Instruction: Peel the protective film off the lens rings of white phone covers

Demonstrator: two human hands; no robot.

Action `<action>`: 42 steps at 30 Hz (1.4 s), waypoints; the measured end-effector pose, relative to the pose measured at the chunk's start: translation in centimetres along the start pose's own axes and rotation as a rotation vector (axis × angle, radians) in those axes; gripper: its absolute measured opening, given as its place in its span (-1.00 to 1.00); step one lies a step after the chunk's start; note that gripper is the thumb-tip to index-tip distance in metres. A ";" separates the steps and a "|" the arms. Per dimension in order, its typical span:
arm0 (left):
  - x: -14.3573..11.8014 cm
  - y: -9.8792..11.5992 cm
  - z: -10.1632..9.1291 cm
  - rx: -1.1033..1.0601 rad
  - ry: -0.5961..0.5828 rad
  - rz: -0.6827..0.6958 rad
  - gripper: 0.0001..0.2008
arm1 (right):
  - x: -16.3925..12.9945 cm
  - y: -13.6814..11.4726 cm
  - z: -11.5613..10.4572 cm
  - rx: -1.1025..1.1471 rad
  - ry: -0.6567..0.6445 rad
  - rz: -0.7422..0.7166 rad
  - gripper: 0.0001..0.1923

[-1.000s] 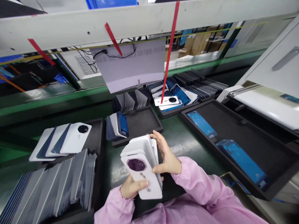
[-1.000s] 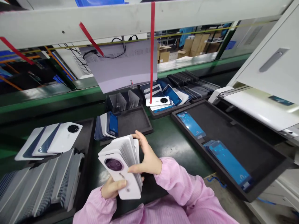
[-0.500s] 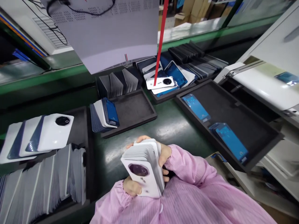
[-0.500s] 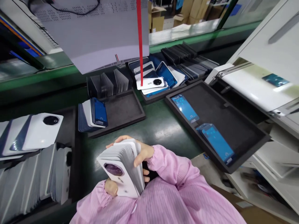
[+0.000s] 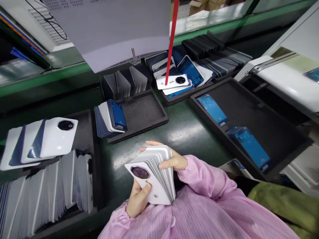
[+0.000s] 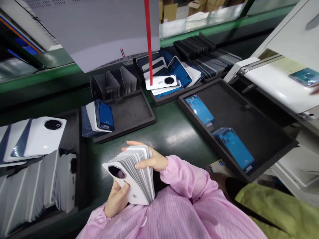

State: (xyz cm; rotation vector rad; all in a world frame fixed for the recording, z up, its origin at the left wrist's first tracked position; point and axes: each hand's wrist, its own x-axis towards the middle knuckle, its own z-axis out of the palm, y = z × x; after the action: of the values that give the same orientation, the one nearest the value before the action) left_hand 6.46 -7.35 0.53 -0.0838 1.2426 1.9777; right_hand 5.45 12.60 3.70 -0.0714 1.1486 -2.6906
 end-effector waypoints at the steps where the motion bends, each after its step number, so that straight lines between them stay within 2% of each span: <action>1: 0.0 0.1 -0.1 -0.025 -0.014 -0.038 -0.39 | 0.0 -0.1 0.0 -0.026 0.010 -0.002 -0.18; 5: -0.2 0.7 -0.2 -0.060 -0.026 -0.104 -0.47 | 0.3 -0.7 0.2 -0.137 -0.019 -0.044 -0.14; 8: -0.1 1.2 -0.4 -0.057 -0.042 -0.089 -0.53 | 0.7 -1.7 0.9 -0.352 -0.040 -0.117 -0.12; 11: 0.5 1.6 -0.8 -0.024 -0.022 -0.014 -0.54 | 1.3 -3.1 2.0 -0.667 0.091 -0.312 -0.09; 12: 0.7 1.7 -0.9 -0.014 -0.009 0.025 -0.53 | 1.5 -3.6 2.4 -0.773 0.161 -0.399 -0.14; 14: 1.3 1.8 -0.8 -0.015 0.018 0.112 -0.54 | 1.9 -4.7 3.3 -0.982 0.269 -0.570 -0.40; 15: 1.6 1.9 -0.7 -0.031 0.029 0.151 -0.56 | 2.1 -5.2 3.8 -1.085 0.284 -0.634 -0.57; 17: 2.1 2.0 -0.3 -0.087 0.045 0.219 -0.60 | 2.7 -6.1 4.9 -1.279 0.231 -0.688 -0.84; 19: 2.3 2.2 0.0 -0.151 0.042 0.258 -0.63 | 3.4 -6.5 5.8 -1.413 0.150 -0.652 -0.93; 22: 2.4 2.4 0.2 -0.215 0.049 0.261 -0.62 | 4.4 -6.3 6.6 -1.454 0.112 -0.576 -0.92; 27: 2.3 2.4 -0.1 -0.284 0.113 0.216 -0.53 | 5.5 -5.3 6.0 -1.388 0.122 -0.460 -0.91; 42: 2.2 1.9 -0.1 -0.233 0.145 0.219 -0.48 | 5.7 -5.4 5.3 -1.345 0.178 -0.357 -0.93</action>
State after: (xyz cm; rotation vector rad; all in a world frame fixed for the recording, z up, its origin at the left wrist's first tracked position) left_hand 3.66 -6.58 0.90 -0.2179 1.1459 2.3377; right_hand -0.40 11.23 11.04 -0.2519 2.9486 -1.6174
